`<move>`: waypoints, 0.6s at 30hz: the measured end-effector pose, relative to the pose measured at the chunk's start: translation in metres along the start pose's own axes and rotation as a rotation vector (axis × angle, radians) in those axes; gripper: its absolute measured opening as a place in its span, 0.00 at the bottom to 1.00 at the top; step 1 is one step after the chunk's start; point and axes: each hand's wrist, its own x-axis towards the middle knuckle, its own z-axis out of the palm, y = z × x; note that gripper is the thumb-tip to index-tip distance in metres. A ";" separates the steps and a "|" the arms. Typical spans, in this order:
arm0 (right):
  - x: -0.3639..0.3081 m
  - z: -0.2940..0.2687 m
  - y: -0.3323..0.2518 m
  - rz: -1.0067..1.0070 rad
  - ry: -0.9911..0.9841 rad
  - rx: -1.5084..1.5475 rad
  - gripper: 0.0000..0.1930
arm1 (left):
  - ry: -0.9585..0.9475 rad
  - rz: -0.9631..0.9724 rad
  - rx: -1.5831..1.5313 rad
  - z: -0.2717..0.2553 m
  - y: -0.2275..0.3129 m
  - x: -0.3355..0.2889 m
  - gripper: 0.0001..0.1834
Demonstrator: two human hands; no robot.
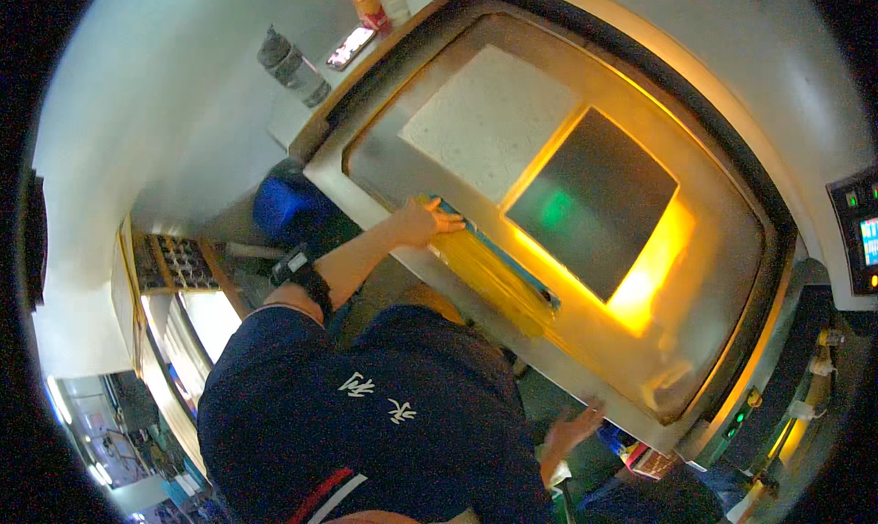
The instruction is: Operator places patterned sheets into an LED exposure machine and applies vacuum/pressure with a squeegee tool.
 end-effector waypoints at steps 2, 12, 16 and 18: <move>-0.077 0.086 -0.014 0.563 -0.252 0.113 0.32 | 0.217 0.114 -0.010 -0.012 -0.070 0.057 0.39; 0.024 -0.072 -0.290 0.483 -0.591 -0.046 0.42 | 0.483 -0.494 -0.420 -0.172 -0.141 0.301 0.35; 0.064 -0.101 -0.290 0.285 0.004 0.329 0.39 | 0.527 -0.364 -0.378 -0.186 -0.137 0.303 0.34; 0.108 -0.115 -0.306 0.218 -0.037 0.390 0.37 | 0.630 -0.265 -0.316 -0.152 -0.153 0.297 0.32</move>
